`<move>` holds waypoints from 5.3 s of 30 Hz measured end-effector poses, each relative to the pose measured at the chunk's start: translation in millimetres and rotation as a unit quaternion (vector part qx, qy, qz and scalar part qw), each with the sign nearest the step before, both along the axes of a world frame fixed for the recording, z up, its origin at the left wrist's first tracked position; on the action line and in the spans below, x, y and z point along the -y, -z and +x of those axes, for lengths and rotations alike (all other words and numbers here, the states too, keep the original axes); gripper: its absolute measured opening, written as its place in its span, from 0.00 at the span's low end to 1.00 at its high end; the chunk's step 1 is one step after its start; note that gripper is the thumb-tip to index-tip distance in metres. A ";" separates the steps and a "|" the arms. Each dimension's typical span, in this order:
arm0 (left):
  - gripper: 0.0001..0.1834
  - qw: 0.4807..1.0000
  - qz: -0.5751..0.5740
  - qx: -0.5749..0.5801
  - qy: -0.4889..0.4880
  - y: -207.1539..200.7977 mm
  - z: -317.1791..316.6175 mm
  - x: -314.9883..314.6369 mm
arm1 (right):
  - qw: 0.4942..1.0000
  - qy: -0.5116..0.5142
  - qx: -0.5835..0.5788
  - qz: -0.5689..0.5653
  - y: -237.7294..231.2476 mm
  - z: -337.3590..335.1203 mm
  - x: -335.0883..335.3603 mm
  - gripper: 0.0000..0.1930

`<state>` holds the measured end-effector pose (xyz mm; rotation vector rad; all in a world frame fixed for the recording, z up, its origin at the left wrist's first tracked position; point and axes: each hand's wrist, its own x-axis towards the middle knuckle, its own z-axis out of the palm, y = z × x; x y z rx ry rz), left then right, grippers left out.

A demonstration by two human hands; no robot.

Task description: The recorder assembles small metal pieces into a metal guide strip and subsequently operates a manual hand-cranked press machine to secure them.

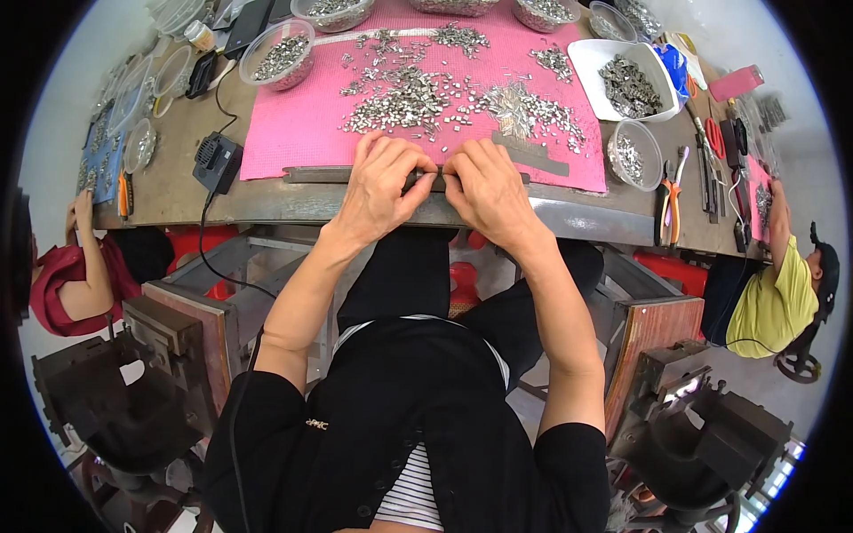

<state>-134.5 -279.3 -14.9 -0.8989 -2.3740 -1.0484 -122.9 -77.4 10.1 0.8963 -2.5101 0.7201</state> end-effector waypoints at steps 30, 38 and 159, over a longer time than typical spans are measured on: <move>0.09 0.983 -0.005 0.074 -0.170 -9.9 -5.3 62.6 | 1.000 0.018 0.002 -0.024 16.3 -57.9 57.6 0.04; 0.04 0.981 -0.041 0.057 -0.178 -11.4 -18.8 52.9 | 1.000 0.026 0.009 0.015 15.8 -62.7 62.3 0.04; 0.03 0.999 0.024 0.021 -0.010 -8.0 -3.0 7.8 | 0.985 0.061 0.115 -0.113 -6.7 -9.1 -7.8 0.05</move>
